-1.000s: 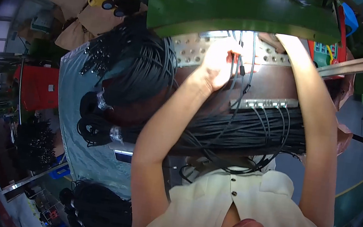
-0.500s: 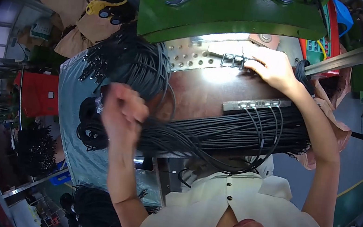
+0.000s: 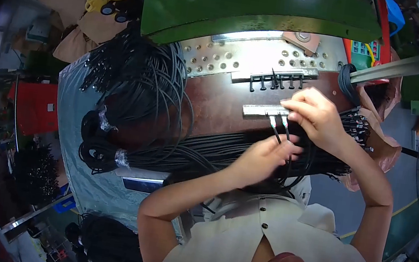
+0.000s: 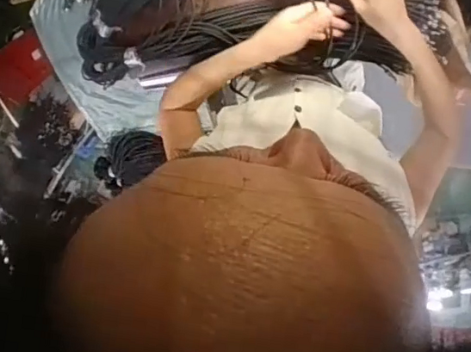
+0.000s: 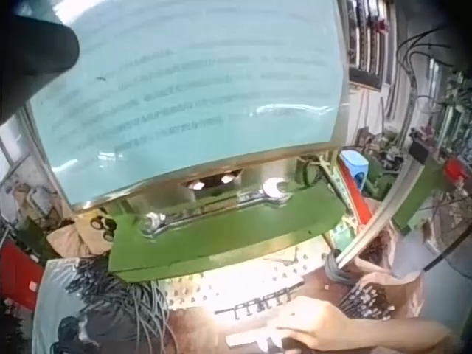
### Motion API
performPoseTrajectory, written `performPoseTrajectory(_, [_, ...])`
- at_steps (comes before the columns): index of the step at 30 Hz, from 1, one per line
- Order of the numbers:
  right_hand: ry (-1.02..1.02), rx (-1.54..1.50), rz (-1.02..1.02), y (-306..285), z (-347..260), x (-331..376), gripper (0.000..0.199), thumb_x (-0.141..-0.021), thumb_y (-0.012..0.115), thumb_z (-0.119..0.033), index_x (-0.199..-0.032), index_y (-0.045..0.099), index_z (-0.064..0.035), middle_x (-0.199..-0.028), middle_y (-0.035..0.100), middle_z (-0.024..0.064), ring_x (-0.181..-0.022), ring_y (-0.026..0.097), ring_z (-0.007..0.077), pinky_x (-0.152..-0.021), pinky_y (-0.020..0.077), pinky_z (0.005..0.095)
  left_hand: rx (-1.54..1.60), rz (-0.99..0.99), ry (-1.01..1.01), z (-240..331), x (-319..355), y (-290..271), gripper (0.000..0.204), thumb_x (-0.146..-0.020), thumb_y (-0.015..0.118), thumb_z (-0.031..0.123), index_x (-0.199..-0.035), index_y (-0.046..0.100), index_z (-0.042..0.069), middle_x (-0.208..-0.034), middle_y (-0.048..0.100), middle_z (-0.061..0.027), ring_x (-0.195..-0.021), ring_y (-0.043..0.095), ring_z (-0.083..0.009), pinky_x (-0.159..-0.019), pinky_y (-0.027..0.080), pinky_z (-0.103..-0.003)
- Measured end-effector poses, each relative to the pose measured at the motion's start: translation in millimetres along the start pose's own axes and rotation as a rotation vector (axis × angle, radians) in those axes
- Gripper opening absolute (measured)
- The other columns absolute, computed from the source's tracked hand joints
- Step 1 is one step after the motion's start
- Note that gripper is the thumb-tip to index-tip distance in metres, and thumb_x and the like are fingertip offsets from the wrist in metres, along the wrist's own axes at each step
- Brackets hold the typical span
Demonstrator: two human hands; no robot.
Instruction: Inserting individual electrical wires into a connector block to assemble a cable harness bundle.
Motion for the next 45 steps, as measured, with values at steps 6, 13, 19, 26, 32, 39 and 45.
performPoseTrajectory(6, [0.091,0.332,0.049,-4.6,54.2,-118.6,0.022,-0.085,0.057,-0.018,-0.101,0.064,-0.0046,-0.094,0.064,0.0147,-0.084,0.061,0.0285,-0.077,0.0489,0.0375,0.376,0.2,0.058,76.5,-48.1,-46.4,0.028,-0.096,0.041,0.031,-0.089,0.052,0.006,-0.057,0.041,0.0,-0.047,0.038,-0.0111,-0.046,0.037,-0.027])
performPoseTrajectory(13, [0.306,0.303,0.001,-23.8,144.7,-121.1,0.023,-0.087,0.053,-0.019,-0.101,0.065,-0.0052,-0.099,0.065,0.0161,-0.084,0.063,0.0292,-0.078,0.0497,0.0373,-0.347,0.28,0.535,133.1,-117.8,-146.1,0.023,-0.096,0.037,0.018,-0.095,0.052,0.001,-0.082,0.056,-0.013,-0.064,0.056,-0.0215,-0.055,0.05,-0.033])
performPoseTrajectory(19, [0.175,0.338,0.104,-13.5,164.5,-137.4,0.025,-0.088,0.051,-0.02,-0.103,0.064,-0.0057,-0.099,0.065,0.0164,-0.083,0.063,0.0286,-0.077,0.0501,0.0385,0.755,0.137,0.287,130.2,-118.7,-119.4,0.027,-0.093,0.041,0.026,-0.076,0.045,0.007,-0.064,0.039,-0.0019,-0.05,0.04,-0.0113,-0.044,0.034,-0.024])
performPoseTrajectory(26, [-0.015,0.369,0.253,-3.2,149.5,-152.1,0.027,-0.089,0.048,-0.021,-0.105,0.064,-0.0062,-0.099,0.064,0.0168,-0.083,0.064,0.028,-0.076,0.0505,0.0399,0.605,-0.064,0.265,142.0,-116.8,-113.1,0.026,-0.094,0.043,0.028,-0.086,0.052,0.006,-0.078,0.056,-0.0079,-0.062,0.054,-0.0181,-0.054,0.05,-0.033])
performPoseTrajectory(32, [-0.079,0.834,0.103,9.2,80.4,-122.5,0.024,-0.086,0.05,-0.017,-0.101,0.064,-0.0059,-0.094,0.064,0.017,-0.083,0.064,0.0272,-0.072,0.0511,0.0405,-1.948,0.785,0.996,180.2,-54.6,-131.1,0.016,-0.087,0.055,0.016,-0.089,0.068,0.008,-0.088,0.068,-0.0094,-0.077,0.064,-0.0221,-0.066,0.052,-0.035])
performPoseTrajectory(39, [0.098,0.6,0.082,15.3,131.6,-117.4,0.022,-0.085,0.054,-0.023,-0.089,0.066,-0.0047,-0.08,0.065,0.0128,-0.078,0.063,0.0281,-0.071,0.0504,0.0414,-1.836,0.567,0.911,156.8,-109.1,-158.7,0.014,-0.082,0.056,0.016,-0.084,0.067,0.007,-0.075,0.064,-0.0105,-0.071,0.061,-0.0267,-0.066,0.05,-0.039])
performPoseTrajectory(45, [0.149,0.507,0.093,21.4,132.7,-121.7,0.023,-0.085,0.055,-0.024,-0.092,0.066,-0.0044,-0.083,0.065,0.014,-0.081,0.062,0.0288,-0.073,0.05,0.041,-1.892,0.683,0.941,147.2,-108.0,-186.5,0.015,-0.083,0.057,0.017,-0.084,0.066,0.006,-0.075,0.063,-0.0115,-0.071,0.06,-0.0284,-0.067,0.05,-0.04])
Point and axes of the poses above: each hand's wrist, its own x-axis away from the middle knuckle, its own y-axis out of the palm, z = x × y, the point moved 7 cm from there along -x, towards the middle knuckle
